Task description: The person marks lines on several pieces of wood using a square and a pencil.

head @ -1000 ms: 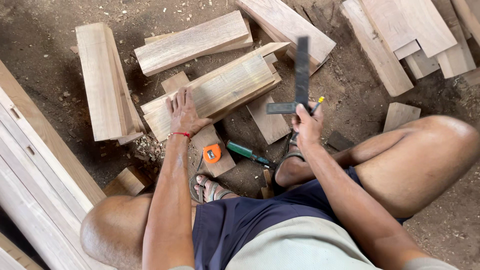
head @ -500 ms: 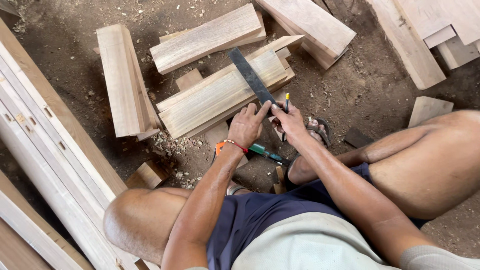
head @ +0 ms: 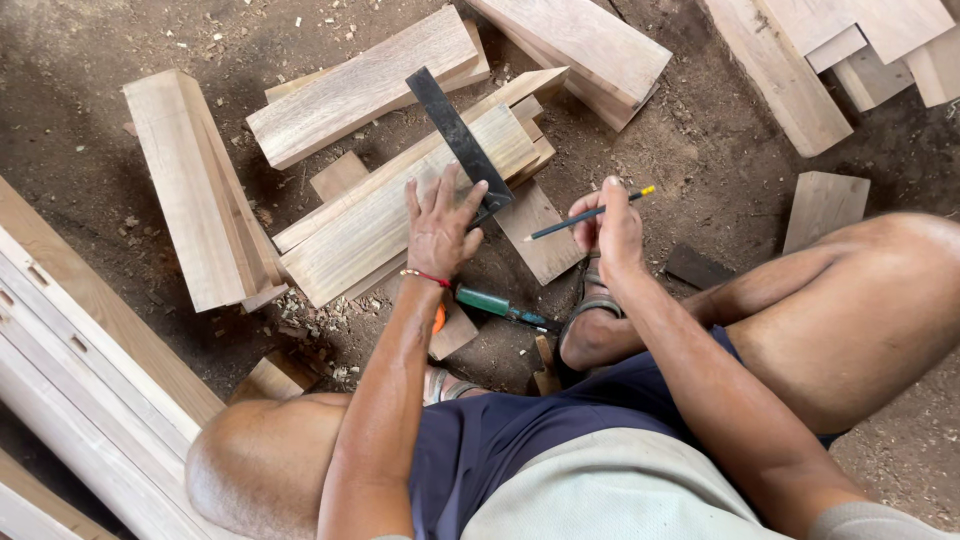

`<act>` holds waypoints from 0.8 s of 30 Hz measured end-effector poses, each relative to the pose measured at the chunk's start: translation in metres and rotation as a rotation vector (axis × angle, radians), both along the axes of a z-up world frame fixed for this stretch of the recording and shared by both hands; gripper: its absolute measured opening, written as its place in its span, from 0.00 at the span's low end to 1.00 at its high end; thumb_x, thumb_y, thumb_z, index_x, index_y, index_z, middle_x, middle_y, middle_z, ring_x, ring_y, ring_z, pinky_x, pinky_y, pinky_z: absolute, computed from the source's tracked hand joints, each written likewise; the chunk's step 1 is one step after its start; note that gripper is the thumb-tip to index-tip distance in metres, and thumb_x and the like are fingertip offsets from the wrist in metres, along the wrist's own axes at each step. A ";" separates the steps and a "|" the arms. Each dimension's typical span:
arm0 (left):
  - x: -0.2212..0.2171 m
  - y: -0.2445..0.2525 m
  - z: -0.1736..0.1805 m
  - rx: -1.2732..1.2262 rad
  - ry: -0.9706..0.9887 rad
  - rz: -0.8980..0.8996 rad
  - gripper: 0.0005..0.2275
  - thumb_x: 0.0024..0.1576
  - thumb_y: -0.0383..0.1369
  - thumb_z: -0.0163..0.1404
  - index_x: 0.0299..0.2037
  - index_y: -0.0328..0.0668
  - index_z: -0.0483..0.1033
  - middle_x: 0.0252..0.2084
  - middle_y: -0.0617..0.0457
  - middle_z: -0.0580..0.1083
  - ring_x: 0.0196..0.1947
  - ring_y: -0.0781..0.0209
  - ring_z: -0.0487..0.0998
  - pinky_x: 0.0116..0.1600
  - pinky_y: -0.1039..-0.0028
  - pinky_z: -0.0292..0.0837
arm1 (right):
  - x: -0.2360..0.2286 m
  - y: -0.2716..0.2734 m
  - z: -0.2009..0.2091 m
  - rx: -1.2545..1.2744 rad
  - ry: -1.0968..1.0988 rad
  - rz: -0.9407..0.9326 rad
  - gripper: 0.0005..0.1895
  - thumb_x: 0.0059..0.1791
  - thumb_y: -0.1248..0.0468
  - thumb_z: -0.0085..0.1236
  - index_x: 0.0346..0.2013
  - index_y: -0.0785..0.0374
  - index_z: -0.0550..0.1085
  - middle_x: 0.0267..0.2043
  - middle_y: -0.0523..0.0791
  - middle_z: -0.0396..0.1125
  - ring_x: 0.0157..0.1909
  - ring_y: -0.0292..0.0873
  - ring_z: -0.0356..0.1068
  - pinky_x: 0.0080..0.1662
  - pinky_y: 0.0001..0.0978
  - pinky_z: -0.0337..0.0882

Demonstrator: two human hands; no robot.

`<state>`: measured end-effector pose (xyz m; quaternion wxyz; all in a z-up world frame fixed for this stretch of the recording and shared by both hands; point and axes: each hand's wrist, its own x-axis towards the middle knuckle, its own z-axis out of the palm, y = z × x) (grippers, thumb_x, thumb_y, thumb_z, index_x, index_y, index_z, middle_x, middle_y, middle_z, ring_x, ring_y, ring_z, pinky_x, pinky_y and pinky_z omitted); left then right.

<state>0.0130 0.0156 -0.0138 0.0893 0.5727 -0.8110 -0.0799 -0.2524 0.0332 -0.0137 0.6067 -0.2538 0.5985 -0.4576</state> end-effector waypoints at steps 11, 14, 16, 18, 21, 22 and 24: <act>0.006 -0.007 0.002 0.070 0.161 -0.001 0.35 0.43 0.41 0.64 0.65 0.74 0.70 0.74 0.54 0.60 0.71 0.53 0.64 0.78 0.51 0.41 | 0.038 0.046 0.038 -0.402 0.521 0.491 0.11 0.53 0.59 0.59 0.36 0.66 0.75 0.28 0.46 0.71 0.29 0.35 0.69 0.32 0.28 0.69; 0.007 -0.007 0.001 0.064 0.173 -0.004 0.35 0.43 0.40 0.65 0.65 0.73 0.71 0.74 0.55 0.61 0.70 0.55 0.64 0.78 0.51 0.41 | 0.040 0.040 0.034 -0.293 0.421 0.508 0.10 0.54 0.60 0.57 0.37 0.66 0.74 0.28 0.46 0.72 0.29 0.33 0.70 0.33 0.25 0.70; 0.006 -0.007 -0.001 0.061 0.181 0.000 0.35 0.42 0.40 0.66 0.65 0.74 0.71 0.74 0.56 0.61 0.70 0.56 0.64 0.78 0.51 0.41 | 0.038 0.039 0.029 -0.306 0.370 0.499 0.09 0.54 0.61 0.55 0.39 0.65 0.73 0.30 0.45 0.72 0.31 0.31 0.72 0.32 0.23 0.72; 0.006 -0.007 -0.003 0.059 0.187 0.004 0.36 0.40 0.40 0.67 0.64 0.75 0.71 0.74 0.57 0.61 0.69 0.56 0.65 0.78 0.51 0.41 | 0.037 0.040 0.025 -0.292 0.311 0.424 0.08 0.55 0.62 0.53 0.39 0.66 0.74 0.31 0.45 0.73 0.31 0.32 0.73 0.33 0.23 0.73; 0.006 -0.006 -0.002 0.059 0.186 -0.004 0.37 0.40 0.40 0.67 0.65 0.74 0.70 0.74 0.59 0.61 0.68 0.57 0.66 0.78 0.51 0.41 | 0.034 0.033 0.020 -0.229 0.360 0.322 0.08 0.55 0.63 0.52 0.40 0.66 0.74 0.30 0.46 0.74 0.27 0.34 0.71 0.27 0.26 0.70; 0.006 -0.007 -0.002 0.063 0.178 -0.006 0.37 0.41 0.40 0.67 0.65 0.74 0.70 0.74 0.59 0.61 0.68 0.57 0.66 0.78 0.50 0.41 | 0.033 0.028 0.018 -0.199 0.399 0.290 0.08 0.55 0.63 0.52 0.40 0.66 0.75 0.30 0.46 0.75 0.24 0.36 0.70 0.24 0.28 0.68; 0.007 -0.007 -0.001 0.070 0.163 -0.010 0.37 0.41 0.40 0.67 0.65 0.74 0.70 0.74 0.59 0.60 0.68 0.56 0.66 0.78 0.50 0.41 | 0.029 0.021 0.019 -0.298 0.412 0.224 0.08 0.55 0.65 0.51 0.42 0.67 0.74 0.35 0.47 0.75 0.33 0.34 0.74 0.30 0.26 0.73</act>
